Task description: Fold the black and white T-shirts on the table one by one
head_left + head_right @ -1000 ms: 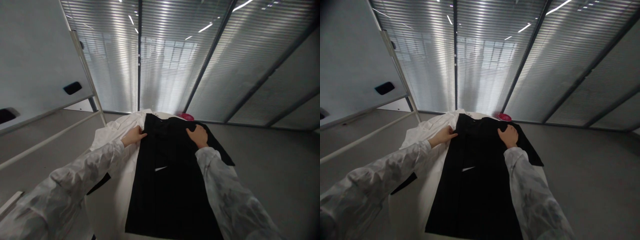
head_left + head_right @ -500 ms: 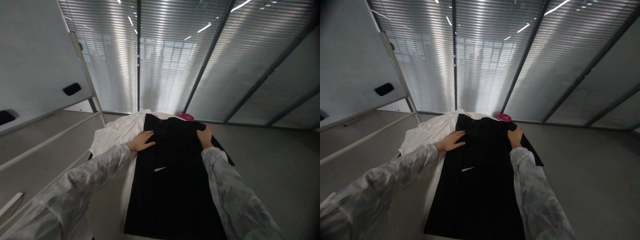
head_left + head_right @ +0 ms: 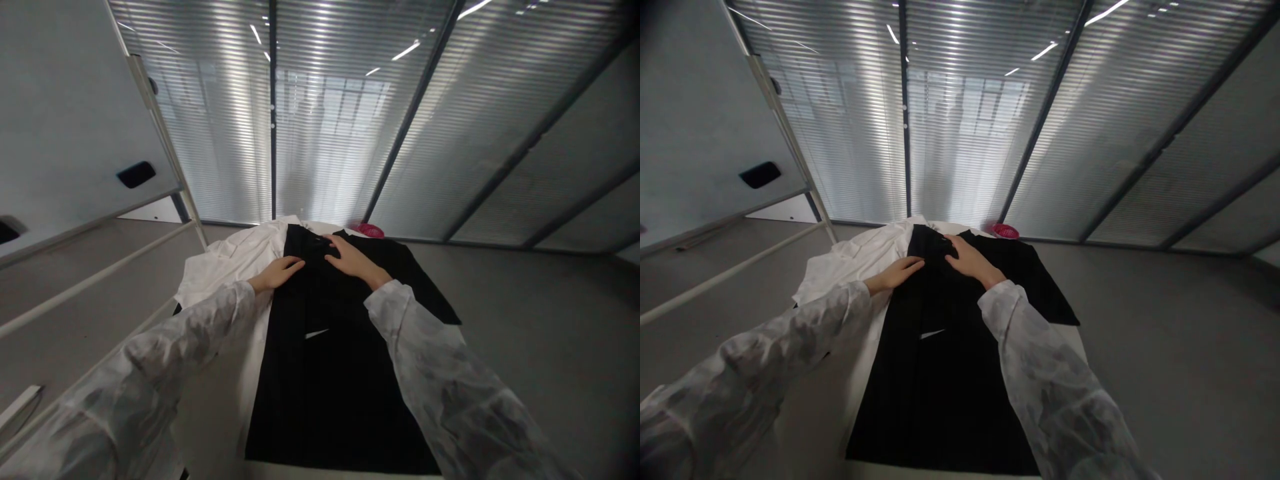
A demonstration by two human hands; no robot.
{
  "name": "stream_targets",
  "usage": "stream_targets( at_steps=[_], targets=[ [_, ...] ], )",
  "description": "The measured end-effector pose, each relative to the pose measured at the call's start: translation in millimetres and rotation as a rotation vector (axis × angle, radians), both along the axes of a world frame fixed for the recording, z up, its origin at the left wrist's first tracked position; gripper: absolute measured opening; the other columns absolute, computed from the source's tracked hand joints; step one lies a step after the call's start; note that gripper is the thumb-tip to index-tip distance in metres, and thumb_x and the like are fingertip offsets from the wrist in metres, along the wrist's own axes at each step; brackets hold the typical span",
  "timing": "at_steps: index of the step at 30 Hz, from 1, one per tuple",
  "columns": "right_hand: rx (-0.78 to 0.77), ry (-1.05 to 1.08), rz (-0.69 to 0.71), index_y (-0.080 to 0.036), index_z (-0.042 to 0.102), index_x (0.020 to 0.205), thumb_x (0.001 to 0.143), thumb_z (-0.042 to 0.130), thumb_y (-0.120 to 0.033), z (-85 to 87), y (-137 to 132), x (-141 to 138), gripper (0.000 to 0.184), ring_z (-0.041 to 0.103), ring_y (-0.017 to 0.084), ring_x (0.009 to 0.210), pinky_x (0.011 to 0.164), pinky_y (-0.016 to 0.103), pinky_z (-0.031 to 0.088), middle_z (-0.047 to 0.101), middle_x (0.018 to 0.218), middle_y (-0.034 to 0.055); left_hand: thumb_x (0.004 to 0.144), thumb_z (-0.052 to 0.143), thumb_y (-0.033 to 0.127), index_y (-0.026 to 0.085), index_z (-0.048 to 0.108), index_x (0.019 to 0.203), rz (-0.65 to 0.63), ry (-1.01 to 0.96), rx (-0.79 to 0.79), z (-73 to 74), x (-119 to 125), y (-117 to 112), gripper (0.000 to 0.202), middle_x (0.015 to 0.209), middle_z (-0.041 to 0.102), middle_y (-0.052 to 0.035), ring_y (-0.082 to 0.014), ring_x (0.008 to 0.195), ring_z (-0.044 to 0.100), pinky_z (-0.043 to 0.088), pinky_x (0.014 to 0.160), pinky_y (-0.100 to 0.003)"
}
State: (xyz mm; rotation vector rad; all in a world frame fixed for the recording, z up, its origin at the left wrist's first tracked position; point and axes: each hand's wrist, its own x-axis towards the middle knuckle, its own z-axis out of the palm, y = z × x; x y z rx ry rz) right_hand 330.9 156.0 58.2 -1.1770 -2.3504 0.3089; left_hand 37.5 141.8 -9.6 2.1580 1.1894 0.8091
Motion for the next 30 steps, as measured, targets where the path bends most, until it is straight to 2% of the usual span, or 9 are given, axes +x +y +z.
stream_targets(
  at_steps=[4,8,12,15,17,19,22,26,30],
  targets=[
    [-0.044,-0.308,-0.212,-0.021,0.071,0.136,0.1,0.074,-0.037,-2.5,-19.7,29.5,0.04,0.073,0.029,0.12,0.108,0.041,0.058,0.074,0.135,0.013,0.103,0.059,0.071,0.022,0.08,0.115,0.161,0.12,-0.082,15.5,16.6,14.3,0.054,0.118,0.082,-0.0083,-0.0282,0.109,0.077,0.057,0.1,-0.036],
    [-0.072,-0.476,-0.325,-0.021,0.071,0.13,0.097,0.078,-0.057,-6.3,-49.6,45.3,0.05,0.072,0.032,0.118,0.094,0.038,0.059,0.072,0.133,0.0143,0.094,0.077,0.057,0.02,0.076,0.121,0.232,0.161,-0.056,22.8,40.0,34.2,0.046,0.125,0.079,-0.0114,-0.0299,0.114,0.074,0.057,0.1,-0.037],
    [-0.161,-0.478,-0.454,-0.019,0.067,0.129,0.103,0.07,-0.048,-9.9,-73.4,45.5,0.04,0.075,0.028,0.106,0.083,0.035,0.055,0.073,0.13,0.0135,0.082,0.089,0.051,0.018,0.076,0.122,0.302,0.101,-0.12,20.7,59.9,56.4,0.054,0.124,0.079,-0.0147,-0.0337,0.118,0.074,0.056,0.103,-0.039],
    [-0.256,-0.486,-0.5,-0.02,0.066,0.128,0.105,0.064,-0.041,-8.2,-84.9,43.8,0.03,0.076,0.026,0.098,0.08,0.034,0.053,0.077,0.12,0.0109,0.074,0.094,0.046,0.018,0.079,0.106,0.341,0.074,-0.206,16.5,70.1,73.0,0.044,0.105,0.081,-0.0114,-0.0341,0.111,0.076,0.058,0.097,-0.037],
    [-0.239,-0.521,-0.512,-0.021,0.067,0.126,0.106,0.062,-0.036,-4.6,-91.9,43.5,0.026,0.076,0.028,0.101,0.081,0.034,0.052,0.077,0.121,0.012,0.071,0.095,0.037,0.021,0.081,0.093,0.347,0.037,-0.262,14.0,74.8,82.4,0.031,0.088,0.08,-0.0065,-0.0323,0.105,0.077,0.059,0.094,-0.035],
    [-0.17,-0.571,-0.525,-0.019,0.067,0.126,0.105,0.062,-0.036,-0.2,-99.9,44.6,0.027,0.075,0.032,0.11,0.083,0.037,0.054,0.074,0.128,0.0164,0.074,0.092,0.031,0.02,0.08,0.084,0.349,-0.019,-0.302,12.8,77.8,89.6,0.019,0.075,0.075,-0.0043,-0.0308,0.097,0.078,0.06,0.09,-0.035],
    [-0.162,-0.637,-0.553,-0.016,0.068,0.127,0.104,0.065,-0.039,5.5,-114.0,48.2,0.033,0.076,0.038,0.112,0.085,0.041,0.056,0.07,0.132,0.0213,0.086,0.084,0.031,0.018,0.079,0.081,0.377,-0.141,-0.334,16.0,79.2,96.1,0.015,0.074,0.073,-0.006,-0.0287,0.093,0.077,0.061,0.087,-0.035],
    [-0.204,-0.672,-0.534,-0.017,0.072,0.119,0.103,0.062,-0.03,10.9,-129.9,50.9,0.023,0.079,0.036,0.107,0.085,0.041,0.055,0.076,0.121,0.0185,0.098,0.074,0.035,0.015,0.077,0.1,0.422,-0.324,-0.388,28.7,79.0,101.6,0.02,0.09,0.077,-0.0095,-0.0236,0.09,0.076,0.062,0.078,-0.031],
    [-0.216,-0.573,-0.558,-0.021,0.072,0.115,0.108,0.057,-0.04,17.6,-137.6,43.4,0.025,0.08,0.032,0.097,0.079,0.036,0.053,0.081,0.107,0.0132,0.107,0.066,0.043,0.016,0.07,0.121,0.418,-0.474,-0.438,39.2,81.8,104.9,0.031,0.105,0.078,-0.0125,-0.0197,0.089,0.075,0.063,0.074,-0.028]
  ],
)
